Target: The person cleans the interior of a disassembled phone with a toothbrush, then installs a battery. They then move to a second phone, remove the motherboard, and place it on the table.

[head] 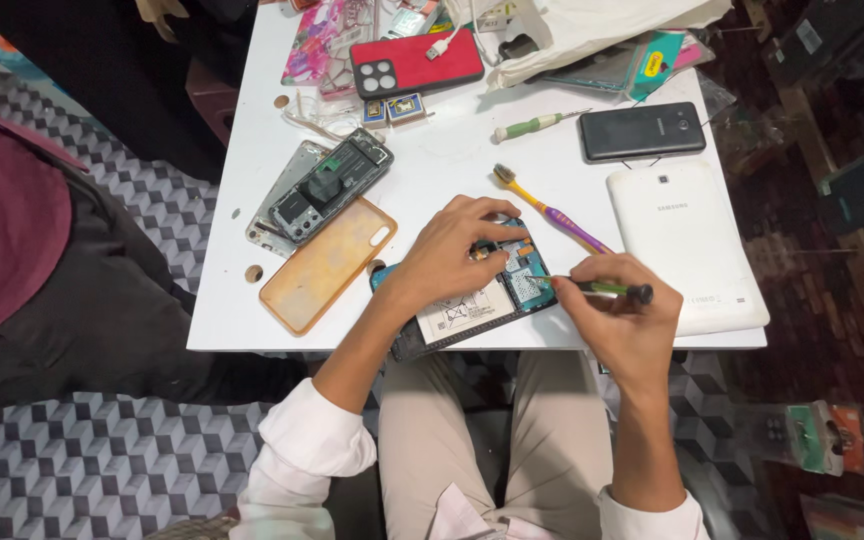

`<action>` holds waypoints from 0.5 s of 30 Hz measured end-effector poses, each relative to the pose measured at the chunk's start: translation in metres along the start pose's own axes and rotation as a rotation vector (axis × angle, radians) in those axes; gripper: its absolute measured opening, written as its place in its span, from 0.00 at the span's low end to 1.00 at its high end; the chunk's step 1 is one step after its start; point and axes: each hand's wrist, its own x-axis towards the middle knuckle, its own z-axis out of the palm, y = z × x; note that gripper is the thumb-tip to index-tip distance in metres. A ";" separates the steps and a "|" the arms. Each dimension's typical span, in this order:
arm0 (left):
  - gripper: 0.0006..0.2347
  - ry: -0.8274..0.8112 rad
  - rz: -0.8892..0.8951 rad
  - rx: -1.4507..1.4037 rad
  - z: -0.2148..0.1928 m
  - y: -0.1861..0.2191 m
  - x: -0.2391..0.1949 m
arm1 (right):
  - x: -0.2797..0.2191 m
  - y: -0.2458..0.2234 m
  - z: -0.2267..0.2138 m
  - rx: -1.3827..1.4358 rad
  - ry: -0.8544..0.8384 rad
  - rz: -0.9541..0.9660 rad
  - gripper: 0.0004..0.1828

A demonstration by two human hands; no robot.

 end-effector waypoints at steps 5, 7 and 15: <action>0.15 0.005 -0.055 -0.041 0.004 -0.002 -0.001 | -0.001 -0.010 -0.002 -0.071 -0.036 -0.135 0.10; 0.15 0.004 -0.042 -0.034 0.004 -0.003 -0.002 | -0.003 -0.011 -0.001 -0.113 -0.055 -0.206 0.11; 0.15 0.024 0.029 -0.009 0.006 -0.005 -0.003 | -0.006 -0.014 0.006 -0.303 -0.027 -0.129 0.08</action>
